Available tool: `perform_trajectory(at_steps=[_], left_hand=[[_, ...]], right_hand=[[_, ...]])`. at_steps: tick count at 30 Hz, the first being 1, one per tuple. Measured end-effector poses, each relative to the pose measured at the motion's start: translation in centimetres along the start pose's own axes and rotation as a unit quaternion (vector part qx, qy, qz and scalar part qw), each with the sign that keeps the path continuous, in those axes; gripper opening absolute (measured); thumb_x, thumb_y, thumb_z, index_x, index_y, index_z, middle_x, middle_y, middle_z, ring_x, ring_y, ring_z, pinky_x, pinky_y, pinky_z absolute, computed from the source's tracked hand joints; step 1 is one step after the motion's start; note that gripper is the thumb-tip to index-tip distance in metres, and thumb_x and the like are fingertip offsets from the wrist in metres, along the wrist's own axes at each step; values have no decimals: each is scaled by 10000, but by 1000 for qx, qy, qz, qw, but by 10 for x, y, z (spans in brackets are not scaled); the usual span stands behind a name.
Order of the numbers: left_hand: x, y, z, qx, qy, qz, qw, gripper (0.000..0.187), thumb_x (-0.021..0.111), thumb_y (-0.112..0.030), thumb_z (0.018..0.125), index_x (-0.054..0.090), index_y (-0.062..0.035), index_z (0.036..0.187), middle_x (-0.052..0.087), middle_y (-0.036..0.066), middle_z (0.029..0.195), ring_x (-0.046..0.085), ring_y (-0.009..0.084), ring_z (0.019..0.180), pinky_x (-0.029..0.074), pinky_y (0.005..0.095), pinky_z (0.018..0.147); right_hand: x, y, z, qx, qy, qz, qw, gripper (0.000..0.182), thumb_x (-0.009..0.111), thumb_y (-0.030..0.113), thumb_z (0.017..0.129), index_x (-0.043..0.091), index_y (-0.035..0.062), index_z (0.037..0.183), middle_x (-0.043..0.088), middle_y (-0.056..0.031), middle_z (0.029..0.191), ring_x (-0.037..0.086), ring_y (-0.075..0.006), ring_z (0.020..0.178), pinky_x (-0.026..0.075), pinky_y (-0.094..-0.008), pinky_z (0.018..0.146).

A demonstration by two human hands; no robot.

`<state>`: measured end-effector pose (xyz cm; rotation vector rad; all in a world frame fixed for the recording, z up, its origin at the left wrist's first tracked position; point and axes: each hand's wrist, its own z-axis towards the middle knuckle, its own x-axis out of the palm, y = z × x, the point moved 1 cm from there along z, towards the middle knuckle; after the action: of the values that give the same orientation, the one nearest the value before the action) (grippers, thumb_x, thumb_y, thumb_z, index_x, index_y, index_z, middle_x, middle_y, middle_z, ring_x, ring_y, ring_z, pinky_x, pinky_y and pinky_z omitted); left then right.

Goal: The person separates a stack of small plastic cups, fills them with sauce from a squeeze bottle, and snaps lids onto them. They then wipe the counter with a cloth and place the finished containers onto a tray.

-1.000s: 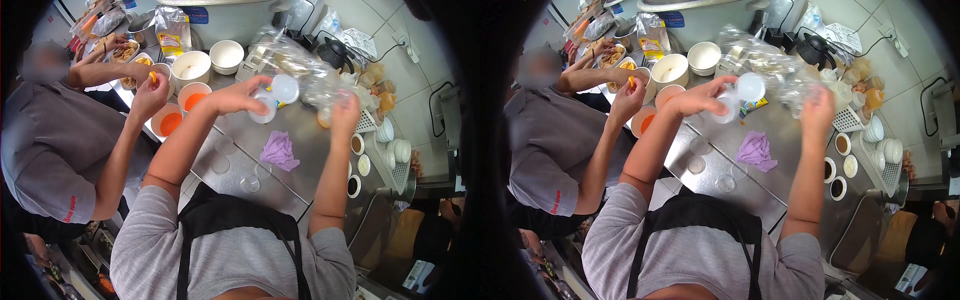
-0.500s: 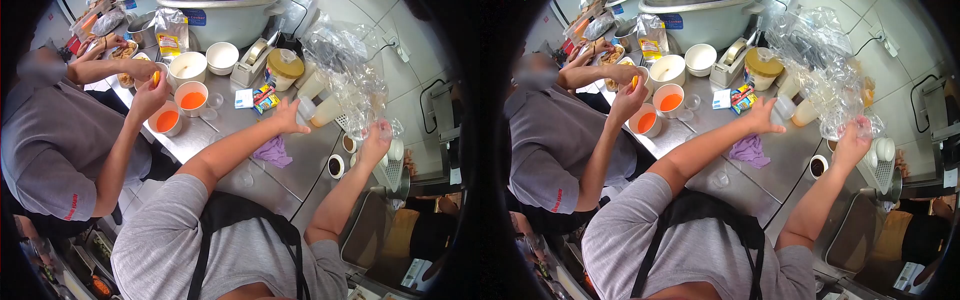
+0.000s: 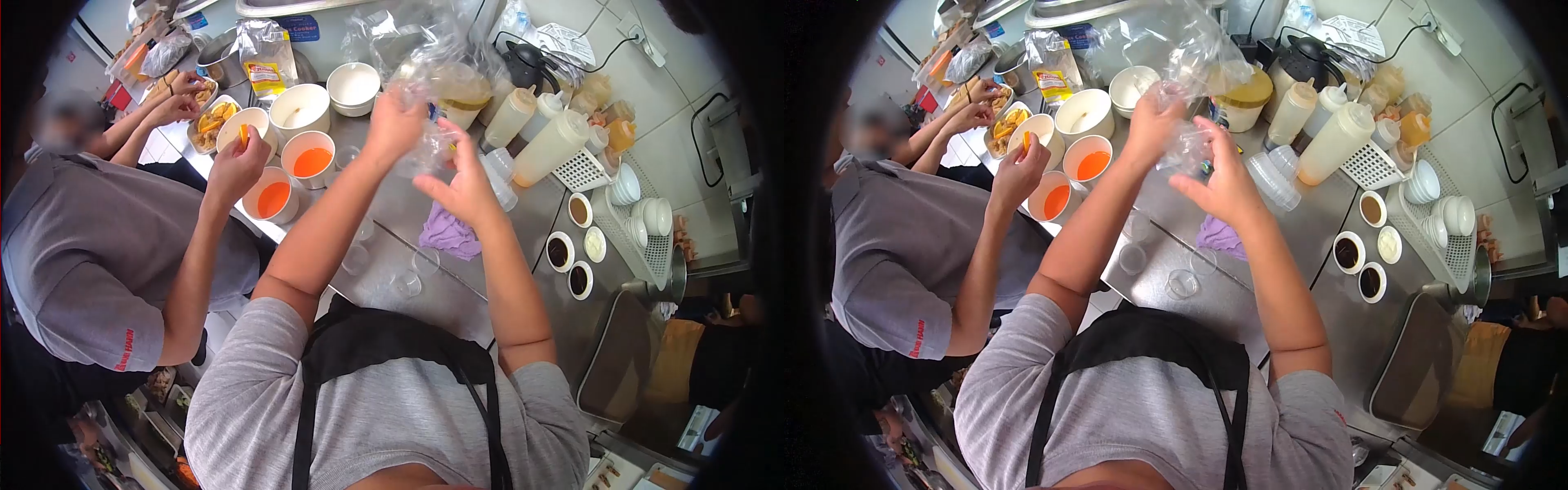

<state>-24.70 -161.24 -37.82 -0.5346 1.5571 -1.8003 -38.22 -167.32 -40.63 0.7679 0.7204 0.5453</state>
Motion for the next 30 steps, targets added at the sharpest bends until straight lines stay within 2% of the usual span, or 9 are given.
perform_trajectory(at_steps=[2,4,7,10,12,15,21,26,30], left_hand=[[-10,48,19,-17,13,263,965,360,530,-132,718,492,25,1040,538,226,1008,560,342,879,426,379,779],[-5,95,23,-141,87,443,881,427,527,-120,707,449,40,1094,408,290,1147,530,396,921,418,392,821],[13,139,15,-186,126,527,820,508,534,-162,742,355,27,1178,327,236,1263,528,362,961,440,367,812],[19,149,15,-182,143,506,831,590,529,-164,746,253,13,1237,423,235,1184,531,348,971,436,366,826],[21,160,22,-199,103,477,850,448,538,-150,729,420,19,1127,511,213,1089,551,324,941,453,369,801],[18,158,23,-140,132,479,856,319,555,-157,707,552,35,962,545,223,996,579,312,866,459,381,774],[-9,122,48,-80,105,425,896,310,581,-233,699,601,30,863,590,217,866,587,308,816,460,368,715],[-58,33,37,-149,-32,38,988,412,641,-319,692,597,20,922,599,101,781,551,167,701,437,303,618],[-73,13,3,-48,-100,45,993,443,653,-348,677,592,23,911,605,97,796,558,175,692,432,324,601]], right_hand=[[3,-7,-14,106,79,-102,986,543,673,207,648,475,93,1140,338,-164,1248,402,-343,1081,370,-375,877],[-5,-18,-45,260,238,-341,872,633,694,261,625,448,124,1192,254,-166,1313,361,-357,1122,345,-387,909],[4,-62,-78,278,304,-306,858,554,638,231,668,460,145,1186,341,-166,1264,369,-361,1120,328,-423,920],[8,-99,-80,227,200,-260,917,434,563,137,703,506,126,1133,441,-158,1179,402,-351,1093,322,-440,918],[14,-101,-72,188,63,-260,945,377,510,68,708,543,108,1082,499,-150,1114,432,-337,1069,328,-426,912],[43,-97,-77,34,46,-451,891,339,484,28,696,570,76,1020,523,-146,1078,456,-320,1054,356,-379,890],[66,-107,-50,78,211,-93,970,360,482,32,685,567,84,1030,498,-144,1139,392,-350,1127,315,-402,937],[108,-110,2,164,199,-183,949,354,479,32,690,572,90,1026,464,-119,1200,359,-309,1168,278,-410,965],[111,-111,1,103,274,-257,921,352,482,42,699,575,109,1031,436,-102,1238,328,-279,1198,278,-405,963]])
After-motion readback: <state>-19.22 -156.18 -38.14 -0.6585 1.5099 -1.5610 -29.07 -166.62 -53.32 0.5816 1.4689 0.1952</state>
